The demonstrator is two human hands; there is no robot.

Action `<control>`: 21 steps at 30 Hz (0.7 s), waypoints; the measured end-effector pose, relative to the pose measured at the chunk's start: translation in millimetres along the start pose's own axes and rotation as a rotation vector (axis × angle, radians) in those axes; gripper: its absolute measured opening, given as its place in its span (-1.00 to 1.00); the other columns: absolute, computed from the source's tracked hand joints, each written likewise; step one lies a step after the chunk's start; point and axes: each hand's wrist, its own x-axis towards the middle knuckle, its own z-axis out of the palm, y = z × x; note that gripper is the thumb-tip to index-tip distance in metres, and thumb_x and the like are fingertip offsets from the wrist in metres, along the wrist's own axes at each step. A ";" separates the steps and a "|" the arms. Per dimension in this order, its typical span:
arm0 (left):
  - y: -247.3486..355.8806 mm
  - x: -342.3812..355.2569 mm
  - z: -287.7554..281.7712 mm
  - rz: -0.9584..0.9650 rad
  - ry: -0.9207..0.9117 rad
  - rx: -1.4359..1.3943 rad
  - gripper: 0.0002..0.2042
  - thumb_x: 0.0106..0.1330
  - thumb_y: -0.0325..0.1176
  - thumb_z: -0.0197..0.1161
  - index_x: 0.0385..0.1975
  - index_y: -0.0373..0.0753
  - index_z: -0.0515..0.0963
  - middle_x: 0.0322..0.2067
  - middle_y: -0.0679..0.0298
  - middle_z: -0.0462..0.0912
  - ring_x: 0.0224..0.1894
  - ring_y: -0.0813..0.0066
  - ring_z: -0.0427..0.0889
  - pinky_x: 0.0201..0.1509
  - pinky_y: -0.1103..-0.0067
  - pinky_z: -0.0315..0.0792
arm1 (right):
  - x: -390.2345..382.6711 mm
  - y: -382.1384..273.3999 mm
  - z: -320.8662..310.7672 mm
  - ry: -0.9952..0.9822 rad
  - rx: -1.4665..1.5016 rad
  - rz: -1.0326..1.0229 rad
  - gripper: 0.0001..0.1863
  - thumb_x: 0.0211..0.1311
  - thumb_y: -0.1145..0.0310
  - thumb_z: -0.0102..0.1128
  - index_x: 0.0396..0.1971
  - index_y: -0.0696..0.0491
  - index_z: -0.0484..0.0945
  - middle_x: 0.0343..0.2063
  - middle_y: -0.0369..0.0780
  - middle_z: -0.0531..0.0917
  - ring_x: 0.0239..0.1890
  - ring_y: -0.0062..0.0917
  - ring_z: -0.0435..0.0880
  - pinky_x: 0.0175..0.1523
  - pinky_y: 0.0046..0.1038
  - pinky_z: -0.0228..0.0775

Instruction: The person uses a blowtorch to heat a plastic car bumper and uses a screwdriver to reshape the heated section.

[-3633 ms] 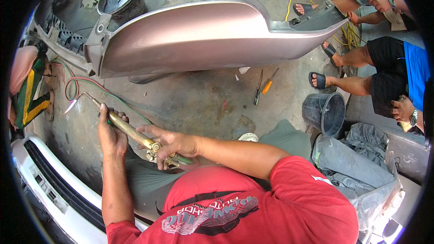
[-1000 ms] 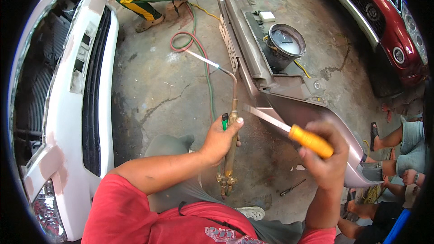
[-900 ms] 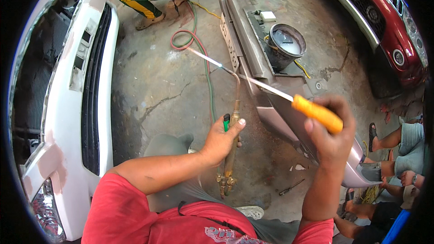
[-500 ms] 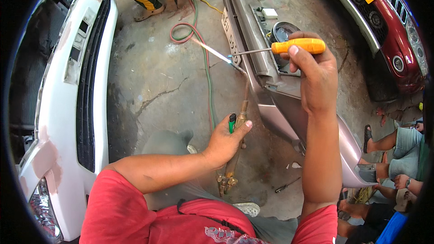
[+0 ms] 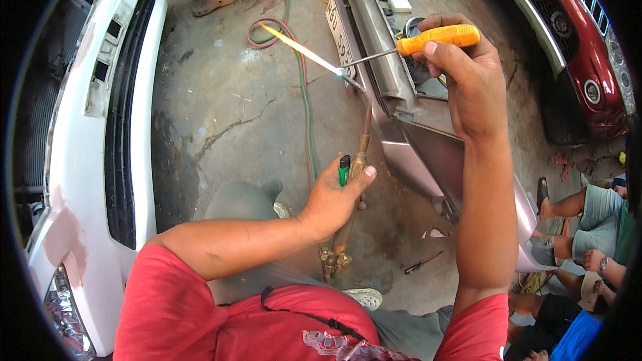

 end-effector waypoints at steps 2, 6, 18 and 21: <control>-0.5 0.6 0.0 -0.007 -0.010 -0.005 -0.72 0.51 -0.12 0.34 -0.11 -0.17 0.46 -0.37 0.38 0.51 -0.36 0.55 0.55 -0.27 0.53 0.53 | 1.4 -0.3 0.0 -0.024 0.001 -0.017 -0.73 0.16 0.41 0.35 -0.12 0.12 0.71 -0.32 -0.33 0.68 -0.33 -0.72 0.51 -0.19 -0.59 0.36; -1.7 1.5 -0.5 -0.017 -0.030 -0.024 -0.72 0.51 -0.12 0.34 -0.11 -0.17 0.46 -0.38 0.38 0.51 -0.38 0.55 0.55 -0.28 0.53 0.53 | 1.0 -1.5 0.7 -0.080 0.024 -0.046 -0.72 0.16 0.41 0.36 -0.12 0.12 0.71 -0.29 -0.32 0.71 -0.26 -0.71 0.57 -0.12 -0.60 0.41; -0.3 3.2 2.7 -0.003 -0.033 -0.047 -0.72 0.50 -0.12 0.35 -0.12 -0.15 0.46 -0.38 0.38 0.51 -0.37 0.55 0.55 -0.27 0.53 0.52 | 5.3 -6.4 -6.5 -0.117 -0.046 -0.068 -0.71 0.17 0.41 0.36 -0.11 0.14 0.70 -0.24 -0.26 0.74 -0.20 -0.63 0.66 -0.01 -0.56 0.50; 1.1 2.4 3.6 0.003 -0.032 -0.059 -0.72 0.50 -0.12 0.35 -0.12 -0.15 0.46 -0.38 0.37 0.52 -0.37 0.55 0.55 -0.26 0.53 0.52 | 5.9 -6.5 -5.6 -0.115 -0.033 -0.080 -0.71 0.16 0.40 0.36 -0.11 0.15 0.70 -0.24 -0.26 0.74 -0.19 -0.62 0.67 0.00 -0.56 0.50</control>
